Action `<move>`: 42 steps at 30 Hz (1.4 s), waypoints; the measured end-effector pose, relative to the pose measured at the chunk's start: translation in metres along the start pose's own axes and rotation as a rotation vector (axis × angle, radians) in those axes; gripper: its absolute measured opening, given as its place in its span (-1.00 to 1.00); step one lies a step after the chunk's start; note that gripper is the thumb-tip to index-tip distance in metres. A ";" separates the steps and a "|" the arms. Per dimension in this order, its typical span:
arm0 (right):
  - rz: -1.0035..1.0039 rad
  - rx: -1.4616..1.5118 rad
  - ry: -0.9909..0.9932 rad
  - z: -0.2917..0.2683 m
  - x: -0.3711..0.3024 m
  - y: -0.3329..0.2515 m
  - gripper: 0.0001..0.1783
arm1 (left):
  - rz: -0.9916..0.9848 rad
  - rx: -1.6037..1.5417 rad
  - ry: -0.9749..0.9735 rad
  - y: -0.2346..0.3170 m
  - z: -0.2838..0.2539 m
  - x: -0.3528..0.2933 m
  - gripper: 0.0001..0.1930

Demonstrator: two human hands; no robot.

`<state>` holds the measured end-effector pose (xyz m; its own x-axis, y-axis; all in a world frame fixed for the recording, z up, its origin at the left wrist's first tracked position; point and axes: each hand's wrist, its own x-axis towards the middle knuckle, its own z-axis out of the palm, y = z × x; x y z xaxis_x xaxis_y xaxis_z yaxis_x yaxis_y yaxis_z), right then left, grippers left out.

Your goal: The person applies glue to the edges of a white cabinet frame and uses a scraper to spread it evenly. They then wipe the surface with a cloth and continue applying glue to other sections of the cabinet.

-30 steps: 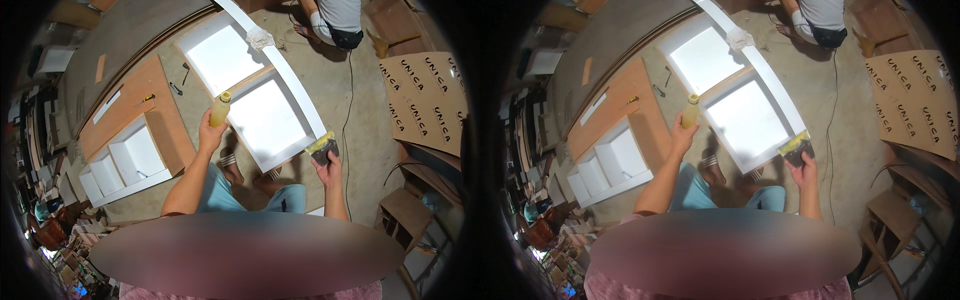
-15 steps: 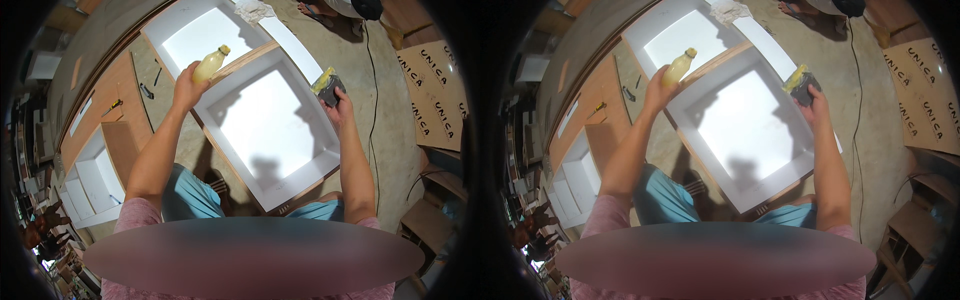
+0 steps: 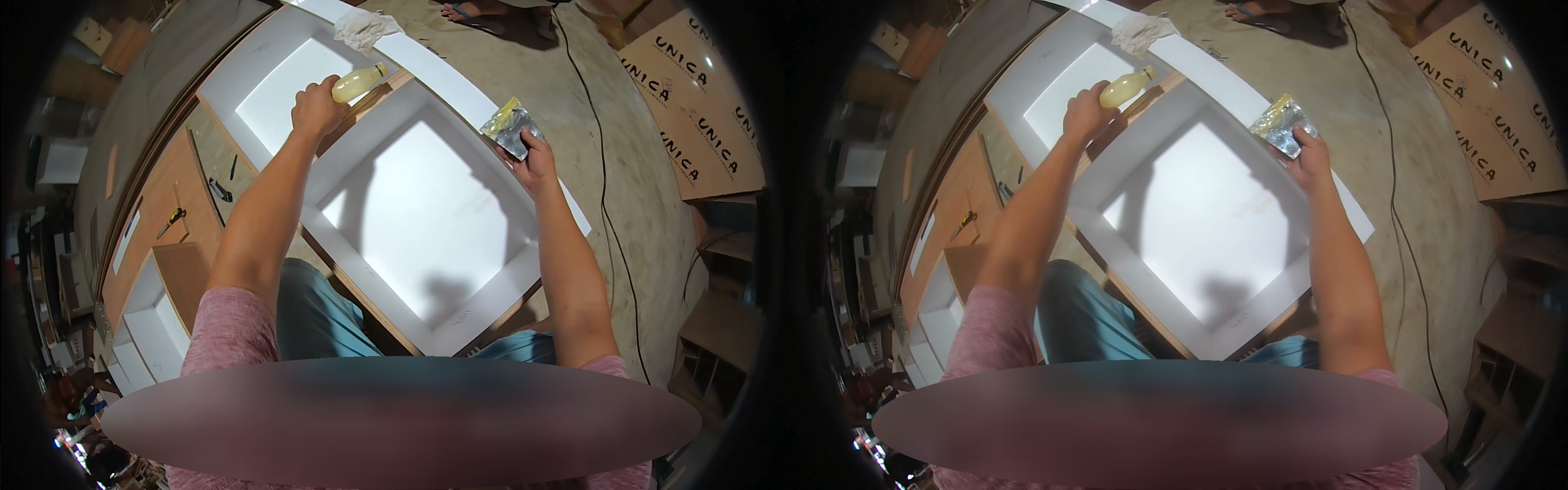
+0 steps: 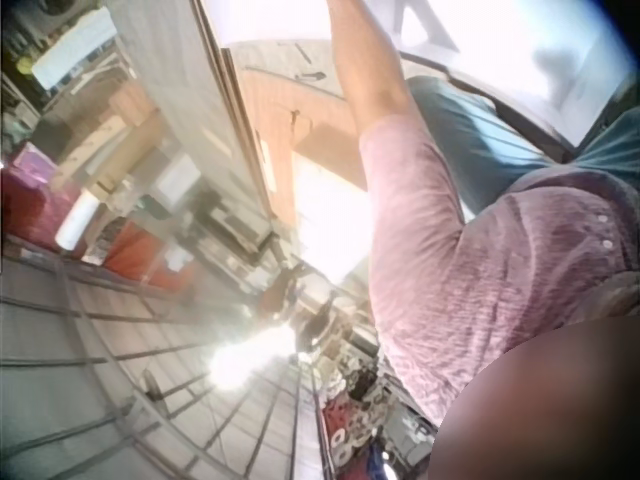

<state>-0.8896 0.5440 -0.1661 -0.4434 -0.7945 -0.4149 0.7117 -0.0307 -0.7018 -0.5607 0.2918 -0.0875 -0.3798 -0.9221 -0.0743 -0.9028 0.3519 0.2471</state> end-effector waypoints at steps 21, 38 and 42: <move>-0.037 -0.025 0.043 0.014 -0.004 -0.001 -0.60 | 0.050 0.231 -0.020 0.023 0.018 0.040 -0.37; -0.048 -0.021 0.055 0.009 0.001 0.002 -0.64 | 0.156 0.316 -0.026 0.024 0.014 0.063 -0.35; -0.062 -0.006 0.037 0.008 0.000 0.002 -0.65 | 0.180 0.335 -0.013 0.022 0.015 0.070 -0.36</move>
<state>-0.8836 0.5387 -0.1630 -0.5065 -0.7683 -0.3914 0.6789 -0.0755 -0.7303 -0.6106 0.2377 -0.1019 -0.5386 -0.8395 -0.0711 -0.8367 0.5429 -0.0724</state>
